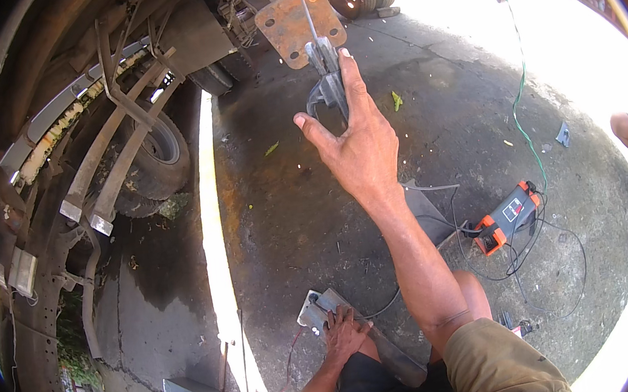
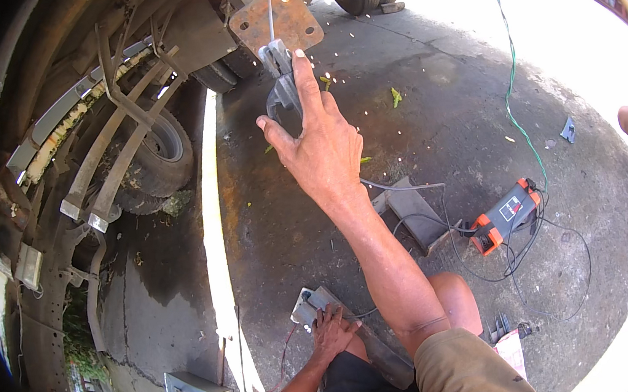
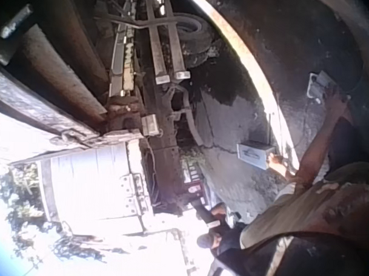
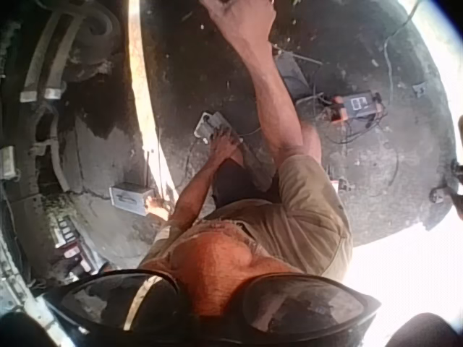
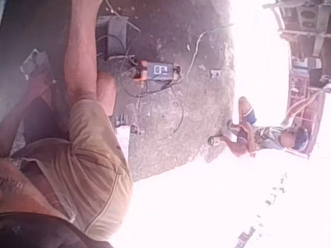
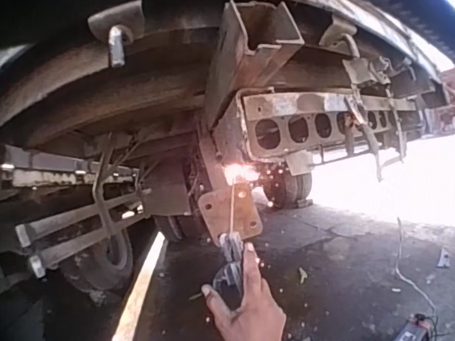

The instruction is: The person kneels under a vehicle and uses a welding torch to weld a metal plate attached to the undercarriage. They repeatedly position the torch, create sparks, and adjust the metal plate while another person sits nearby.

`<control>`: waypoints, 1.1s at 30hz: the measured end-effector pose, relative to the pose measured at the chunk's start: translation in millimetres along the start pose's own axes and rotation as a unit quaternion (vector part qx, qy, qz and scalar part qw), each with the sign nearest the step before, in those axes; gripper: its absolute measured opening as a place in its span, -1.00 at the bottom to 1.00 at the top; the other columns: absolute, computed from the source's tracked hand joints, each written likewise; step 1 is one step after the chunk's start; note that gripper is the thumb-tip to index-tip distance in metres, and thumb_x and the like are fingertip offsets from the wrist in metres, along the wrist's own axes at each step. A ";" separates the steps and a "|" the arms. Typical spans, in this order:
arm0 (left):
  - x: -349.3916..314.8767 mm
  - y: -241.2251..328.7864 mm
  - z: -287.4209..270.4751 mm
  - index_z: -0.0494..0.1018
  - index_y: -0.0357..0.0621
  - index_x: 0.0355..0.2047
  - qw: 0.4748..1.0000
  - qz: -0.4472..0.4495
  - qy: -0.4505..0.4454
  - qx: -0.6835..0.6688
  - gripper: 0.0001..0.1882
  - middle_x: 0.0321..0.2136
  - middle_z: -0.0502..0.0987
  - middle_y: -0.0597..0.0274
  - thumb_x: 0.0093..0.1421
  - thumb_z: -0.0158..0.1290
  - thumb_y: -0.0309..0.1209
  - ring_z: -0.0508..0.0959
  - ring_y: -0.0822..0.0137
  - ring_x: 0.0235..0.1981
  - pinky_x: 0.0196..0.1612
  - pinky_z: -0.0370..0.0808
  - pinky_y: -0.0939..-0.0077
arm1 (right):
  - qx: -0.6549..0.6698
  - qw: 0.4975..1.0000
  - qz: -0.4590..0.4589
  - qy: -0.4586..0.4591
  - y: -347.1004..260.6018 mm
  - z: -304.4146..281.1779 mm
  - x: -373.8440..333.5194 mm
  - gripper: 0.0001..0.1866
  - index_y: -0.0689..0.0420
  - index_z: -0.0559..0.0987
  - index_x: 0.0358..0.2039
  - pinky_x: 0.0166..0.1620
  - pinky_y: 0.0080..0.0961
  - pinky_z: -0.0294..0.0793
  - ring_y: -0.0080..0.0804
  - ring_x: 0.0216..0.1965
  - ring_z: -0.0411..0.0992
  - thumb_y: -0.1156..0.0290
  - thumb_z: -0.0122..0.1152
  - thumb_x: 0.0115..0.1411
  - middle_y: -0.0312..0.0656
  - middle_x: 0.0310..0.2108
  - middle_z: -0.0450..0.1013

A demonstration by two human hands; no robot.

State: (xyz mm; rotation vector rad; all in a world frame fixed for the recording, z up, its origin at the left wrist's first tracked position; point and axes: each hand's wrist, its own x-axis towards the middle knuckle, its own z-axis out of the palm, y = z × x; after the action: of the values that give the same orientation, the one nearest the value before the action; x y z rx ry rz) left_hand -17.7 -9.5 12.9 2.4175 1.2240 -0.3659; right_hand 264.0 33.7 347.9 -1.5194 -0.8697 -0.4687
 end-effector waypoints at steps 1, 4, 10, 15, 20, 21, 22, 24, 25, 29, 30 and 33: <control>0.3 0.4 0.0 0.30 -0.11 0.45 1.000 0.000 0.000 -0.001 -0.06 0.52 0.09 -0.14 0.26 0.13 0.26 0.03 -0.29 0.53 0.48 0.07 -0.33 | 0.000 1.000 -0.002 0.001 0.1 -0.1 0.4 0.08 -0.19 0.00 0.59 -0.26 0.03 0.64 0.12 -0.24 0.65 0.03 0.47 0.21 0.13 -0.14 0.54; 0.6 0.8 -0.7 0.29 -0.11 0.45 1.000 0.000 -0.004 0.000 -0.06 0.53 0.08 -0.14 0.26 0.12 0.27 0.02 -0.29 0.54 0.48 0.06 -0.33 | 0.009 1.000 0.004 -0.007 0.1 -0.5 1.1 0.08 -0.18 0.00 0.59 -0.26 0.04 0.65 0.13 -0.22 0.66 0.03 0.47 0.21 0.16 -0.12 0.54; 1.5 -0.3 0.3 0.27 -0.12 0.46 1.000 0.001 -0.006 0.002 -0.03 0.52 0.08 -0.16 0.26 0.10 0.30 -0.01 -0.30 0.54 0.49 0.04 -0.34 | 0.029 1.000 0.005 -0.010 1.6 0.0 0.9 0.07 -0.18 -0.01 0.59 -0.25 0.04 0.64 0.13 -0.22 0.65 0.02 0.46 0.23 0.16 -0.12 0.54; 1.2 -1.8 1.9 0.27 -0.12 0.46 1.000 0.003 -0.005 0.001 -0.03 0.52 0.08 -0.18 0.26 0.09 0.31 -0.01 -0.31 0.54 0.49 0.04 -0.34 | 0.007 1.000 0.004 -0.011 1.2 0.4 1.5 0.08 -0.17 -0.01 0.59 -0.24 0.05 0.63 0.14 -0.23 0.64 0.02 0.46 0.23 0.13 -0.16 0.54; 1.6 -1.7 1.7 0.28 -0.13 0.46 1.000 0.006 -0.003 0.003 -0.03 0.52 0.08 -0.19 0.27 0.09 0.31 0.00 -0.31 0.54 0.49 0.04 -0.34 | 0.009 1.000 0.013 -0.019 0.3 -0.4 4.3 0.08 -0.18 0.00 0.59 -0.22 0.06 0.62 0.16 -0.22 0.64 0.01 0.46 0.22 0.11 -0.16 0.53; 1.7 -2.2 2.2 0.28 -0.13 0.45 1.000 0.006 -0.002 0.002 -0.04 0.52 0.08 -0.19 0.27 0.09 0.31 0.00 -0.31 0.54 0.49 0.04 -0.34 | 0.009 1.000 0.013 -0.018 0.1 -0.1 4.3 0.08 -0.18 0.00 0.59 -0.22 0.06 0.62 0.16 -0.22 0.64 0.01 0.46 0.22 0.11 -0.16 0.53; 1.6 -2.1 2.3 0.28 -0.13 0.45 1.000 0.006 -0.002 0.002 -0.04 0.52 0.08 -0.19 0.27 0.09 0.31 0.00 -0.31 0.54 0.48 0.05 -0.34 | 0.009 1.000 0.012 -0.016 0.1 0.1 4.2 0.08 -0.18 0.00 0.59 -0.22 0.06 0.62 0.16 -0.22 0.64 0.01 0.46 0.22 0.11 -0.16 0.53; 1.5 -1.9 2.3 0.28 -0.13 0.45 1.000 0.006 -0.001 0.002 -0.04 0.52 0.09 -0.19 0.27 0.09 0.30 0.01 -0.31 0.54 0.48 0.05 -0.34 | 0.013 1.000 0.015 -0.020 0.2 -0.8 3.9 0.07 -0.18 0.00 0.59 -0.22 0.06 0.62 0.15 -0.22 0.64 0.01 0.46 0.23 0.11 -0.16 0.53; 1.2 -1.2 1.6 0.28 -0.13 0.45 1.000 0.006 -0.001 0.002 -0.04 0.52 0.09 -0.19 0.27 0.09 0.30 0.01 -0.31 0.54 0.48 0.05 -0.34 | 0.015 1.000 0.017 -0.022 0.3 -1.0 3.9 0.07 -0.18 0.00 0.59 -0.22 0.06 0.63 0.14 -0.22 0.64 0.01 0.45 0.23 0.11 -0.16 0.53; 0.1 0.6 -1.2 0.28 -0.13 0.45 1.000 0.007 -0.001 0.002 -0.05 0.52 0.09 -0.18 0.27 0.09 0.29 0.02 -0.30 0.54 0.48 0.06 -0.34 | 0.007 1.000 0.012 -0.018 1.0 0.8 3.8 0.07 -0.18 -0.01 0.59 -0.22 0.05 0.63 0.12 -0.22 0.65 0.02 0.45 0.23 0.11 -0.15 0.54; 0.4 0.4 -1.0 0.28 -0.13 0.45 1.000 0.006 0.000 0.002 -0.05 0.52 0.09 -0.18 0.27 0.09 0.29 0.02 -0.30 0.54 0.48 0.06 -0.33 | 0.006 1.000 0.010 -0.017 1.6 1.3 3.7 0.07 -0.18 -0.01 0.59 -0.22 0.04 0.64 0.12 -0.22 0.65 0.02 0.45 0.23 0.11 -0.15 0.54; 0.1 0.2 -0.4 0.28 -0.12 0.45 1.000 0.004 -0.001 0.003 -0.05 0.52 0.09 -0.17 0.27 0.09 0.29 0.02 -0.30 0.54 0.48 0.06 -0.32 | 0.007 1.000 0.012 -0.020 0.6 1.3 3.4 0.08 -0.18 -0.01 0.59 -0.22 0.04 0.64 0.13 -0.21 0.65 0.02 0.46 0.23 0.12 -0.14 0.54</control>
State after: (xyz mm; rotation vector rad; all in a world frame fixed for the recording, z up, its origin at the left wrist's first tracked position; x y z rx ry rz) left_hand -17.5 -9.4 13.3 2.4264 1.2129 -0.3713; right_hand 266.3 35.8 349.8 -1.5294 -0.8825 -0.4151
